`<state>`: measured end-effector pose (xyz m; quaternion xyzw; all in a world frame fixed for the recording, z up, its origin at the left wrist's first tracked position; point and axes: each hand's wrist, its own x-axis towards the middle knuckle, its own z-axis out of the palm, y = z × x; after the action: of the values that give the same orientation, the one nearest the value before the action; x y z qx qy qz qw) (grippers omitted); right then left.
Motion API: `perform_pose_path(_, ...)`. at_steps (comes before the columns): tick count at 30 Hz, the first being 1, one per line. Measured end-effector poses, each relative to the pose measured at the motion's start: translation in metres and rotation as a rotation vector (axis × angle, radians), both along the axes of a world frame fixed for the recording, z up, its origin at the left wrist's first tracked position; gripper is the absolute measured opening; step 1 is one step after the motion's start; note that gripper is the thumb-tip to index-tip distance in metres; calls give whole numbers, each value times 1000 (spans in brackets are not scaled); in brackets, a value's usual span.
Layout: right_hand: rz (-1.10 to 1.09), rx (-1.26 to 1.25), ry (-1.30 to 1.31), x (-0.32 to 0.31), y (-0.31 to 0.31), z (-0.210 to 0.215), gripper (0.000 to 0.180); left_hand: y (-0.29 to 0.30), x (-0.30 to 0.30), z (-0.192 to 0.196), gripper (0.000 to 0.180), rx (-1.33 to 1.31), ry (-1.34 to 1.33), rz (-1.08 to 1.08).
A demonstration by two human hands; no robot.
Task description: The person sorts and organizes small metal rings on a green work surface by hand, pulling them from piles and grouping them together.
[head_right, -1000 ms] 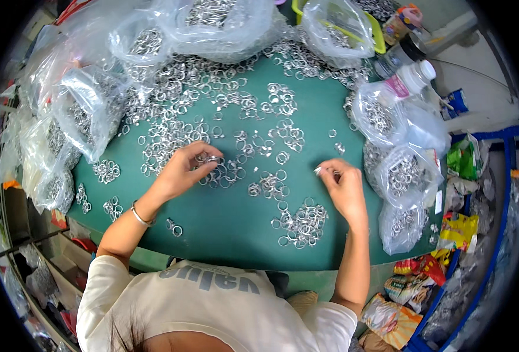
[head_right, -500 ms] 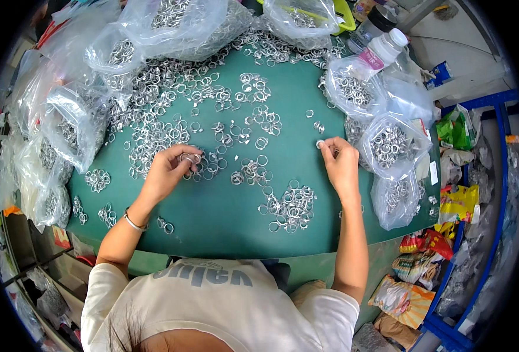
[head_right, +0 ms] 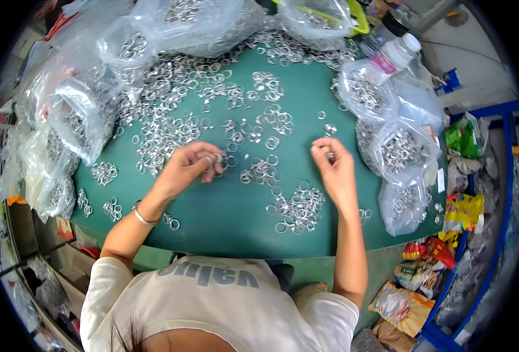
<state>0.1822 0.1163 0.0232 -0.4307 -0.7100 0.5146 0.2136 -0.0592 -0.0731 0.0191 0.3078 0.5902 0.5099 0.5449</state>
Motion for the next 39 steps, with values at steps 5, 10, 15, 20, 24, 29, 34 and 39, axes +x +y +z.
perform_pose_path(5,373,-148,127,-51,-64,13,20,9,16,3,16,63,-195,-33)
perform_pose_path(10,393,-269,129,-69,-78,5,14,5,24,9,23,76,-86,-31)
perform_pose_path(15,261,-641,270,-62,-71,4,14,4,16,5,23,15,-313,-42)
perform_pose_path(20,205,-917,440,-60,-65,9,15,1,11,4,27,-136,115,-60)
perform_pose_path(24,158,-874,436,-61,-66,14,15,4,8,25,28,-162,615,-134)
perform_pose_path(29,434,-1111,439,-36,-36,-4,15,-3,-1,12,31,40,889,-52)
perform_pose_path(34,198,125,-34,-66,-28,-15,17,24,-19,1,27,275,1076,30)
perform_pose_path(39,213,529,-303,-98,0,-12,17,67,-31,-24,31,220,1103,-30)
